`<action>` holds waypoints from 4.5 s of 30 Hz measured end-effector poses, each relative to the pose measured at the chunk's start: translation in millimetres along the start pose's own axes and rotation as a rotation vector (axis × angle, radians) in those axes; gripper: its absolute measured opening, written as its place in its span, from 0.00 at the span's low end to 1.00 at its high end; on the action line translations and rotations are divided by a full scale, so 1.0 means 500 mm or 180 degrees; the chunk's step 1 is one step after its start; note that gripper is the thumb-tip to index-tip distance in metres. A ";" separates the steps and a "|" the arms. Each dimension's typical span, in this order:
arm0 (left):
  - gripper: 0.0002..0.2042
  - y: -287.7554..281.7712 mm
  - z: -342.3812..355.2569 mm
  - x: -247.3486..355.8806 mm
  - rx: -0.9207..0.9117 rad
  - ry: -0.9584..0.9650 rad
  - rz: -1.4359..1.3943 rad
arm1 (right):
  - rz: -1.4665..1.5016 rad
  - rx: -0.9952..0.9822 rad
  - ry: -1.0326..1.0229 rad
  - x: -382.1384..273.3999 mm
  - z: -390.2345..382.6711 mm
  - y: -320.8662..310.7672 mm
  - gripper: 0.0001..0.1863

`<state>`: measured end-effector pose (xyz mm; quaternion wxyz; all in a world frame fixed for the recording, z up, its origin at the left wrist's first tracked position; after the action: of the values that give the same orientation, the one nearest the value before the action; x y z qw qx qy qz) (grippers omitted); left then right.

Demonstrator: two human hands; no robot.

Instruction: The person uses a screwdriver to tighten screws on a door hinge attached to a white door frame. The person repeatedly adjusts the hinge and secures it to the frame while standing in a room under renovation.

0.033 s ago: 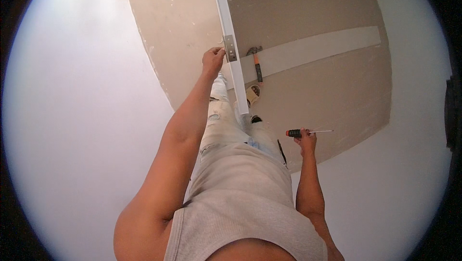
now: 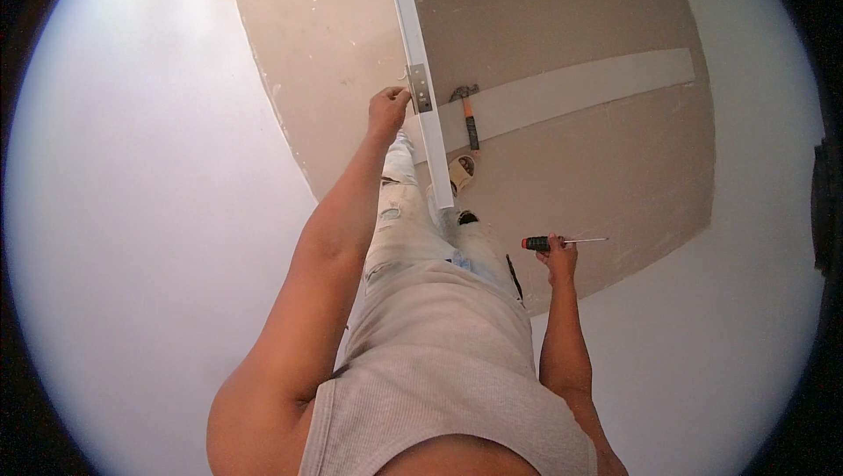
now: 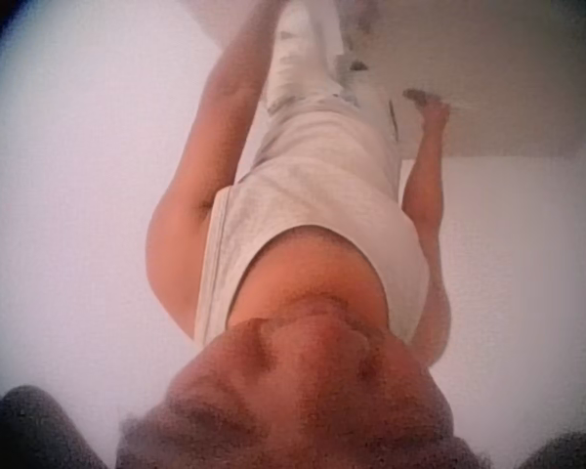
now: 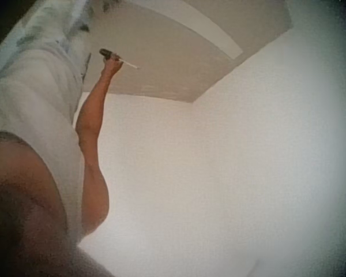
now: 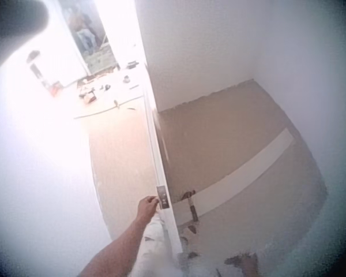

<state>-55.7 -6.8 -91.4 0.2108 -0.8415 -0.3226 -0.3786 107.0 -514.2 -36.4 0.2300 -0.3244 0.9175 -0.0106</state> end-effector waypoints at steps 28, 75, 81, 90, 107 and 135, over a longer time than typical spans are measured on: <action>0.29 0.017 -0.092 0.066 -0.0139 0.0164 0.1135 | -0.0463 -0.0688 -0.0991 -0.255 -0.011 0.160 0.12; 0.29 0.054 -0.113 0.129 -0.0494 0.0274 0.1902 | -0.3931 -0.1689 -0.2951 -0.722 -0.034 0.789 0.15; 0.29 0.055 -0.103 0.110 -0.0421 0.0365 0.1889 | -0.2005 -0.2074 -0.2772 -0.719 -0.033 0.734 0.18; 0.19 0.014 -0.132 0.013 -0.1010 -0.0385 0.0155 | 0.0678 -0.1861 -0.1403 -0.566 -0.032 0.414 0.18; 0.13 0.147 -0.324 0.047 -0.2257 -0.1021 -0.1685 | 0.0037 -0.1667 -0.0218 -0.217 -0.138 0.226 0.20; 0.07 0.194 -0.284 0.115 -0.2399 -0.0947 -0.2906 | -0.1778 -0.1706 -0.1863 -0.419 -0.326 0.278 0.15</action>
<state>-29.7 -137.7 31.0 -0.3324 -0.6789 -0.5205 -0.3972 98.3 -299.9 172.8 0.3751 -0.5955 0.6625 0.2563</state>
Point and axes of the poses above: each hand's wrist, its own z-axis towards the middle knuckle, its own y-axis out of the palm, x = y × z, the point moved 7 cm from there along z, towards the middle knuckle, and after that the axes turned 15 degrees about -x, right-handed, at the moved point
